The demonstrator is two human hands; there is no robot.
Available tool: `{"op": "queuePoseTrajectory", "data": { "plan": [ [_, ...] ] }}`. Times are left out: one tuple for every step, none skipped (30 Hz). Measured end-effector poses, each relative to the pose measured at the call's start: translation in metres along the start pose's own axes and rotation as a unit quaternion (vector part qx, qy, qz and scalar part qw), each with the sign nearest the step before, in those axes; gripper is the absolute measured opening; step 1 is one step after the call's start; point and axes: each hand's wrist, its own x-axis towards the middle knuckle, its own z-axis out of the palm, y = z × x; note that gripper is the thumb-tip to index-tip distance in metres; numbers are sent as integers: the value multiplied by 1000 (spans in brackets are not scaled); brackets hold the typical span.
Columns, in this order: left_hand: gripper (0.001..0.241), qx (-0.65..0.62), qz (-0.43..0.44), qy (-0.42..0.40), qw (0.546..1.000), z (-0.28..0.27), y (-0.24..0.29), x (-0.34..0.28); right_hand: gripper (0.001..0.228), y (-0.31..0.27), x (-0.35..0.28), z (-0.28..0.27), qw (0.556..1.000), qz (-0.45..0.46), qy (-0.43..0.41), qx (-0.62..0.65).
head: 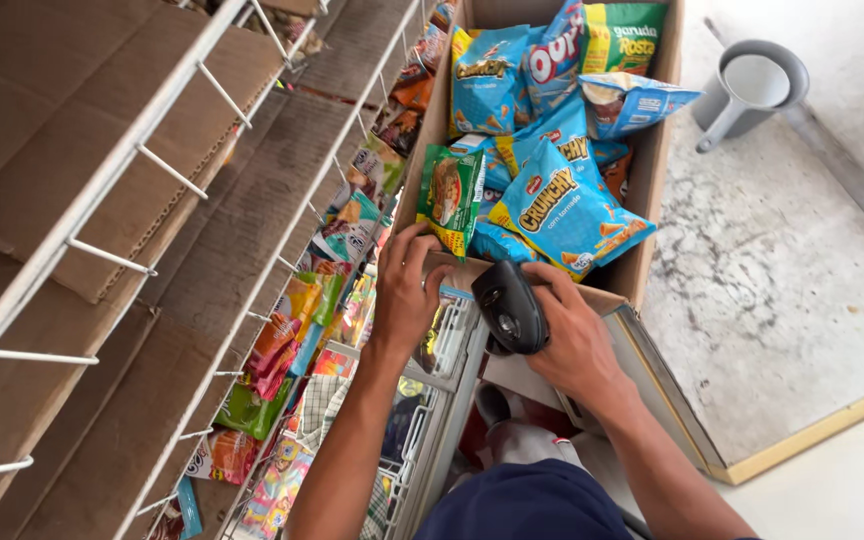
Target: The person sprays the glass door of a refrigerator and wipes it with a cloth before scanning and placing snack bags onto wire shelves in a store.
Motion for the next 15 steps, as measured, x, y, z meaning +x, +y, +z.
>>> {"op": "queuePoseTrajectory", "data": {
  "plan": [
    [34,3,0,3,1000,0,-2,2,43,-1,2,1,1000,-9,3,5],
    [33,6,-1,1,1000,0,-3,6,43,-1,6,2,1000,-14,1,7],
    [33,10,-2,-1,1000,-1,-4,10,45,-2,10,3,1000,6,-17,-4],
    [33,11,-2,4,1000,-3,-4,13,46,-2,14,2,999,27,-35,-15],
    [37,9,-12,-27,1000,-9,-3,16,46,0,19,-1,999,22,-36,-16],
    [42,5,-24,-58,998,-12,-1,19,49,2,22,-6,997,26,-73,14],
    [42,6,-26,-53,998,-15,2,23,52,5,25,-11,992,31,-111,42],
    [51,-8,-44,-49,998,-20,5,22,52,6,26,-13,992,25,-118,42],
    [61,-21,-62,-45,997,-22,10,23,54,8,26,-14,988,1,-109,107],
    [61,-17,-66,-38,997,-22,14,27,56,9,27,-13,979,-24,-99,175],
    [64,13,-43,6,999,-19,18,30,56,12,29,-12,978,-31,-104,176],
    [67,44,-21,50,998,-15,22,33,55,16,31,-10,972,-53,-105,202],
    [67,49,-26,57,997,-11,23,37,54,20,33,-7,965,-75,-105,227],
    [70,55,-49,34,997,-5,24,41,54,24,32,-4,964,-81,-113,228],
    [72,59,-73,12,996,2,24,44,52,28,32,-2,963,-89,-109,232]
  ]
}}
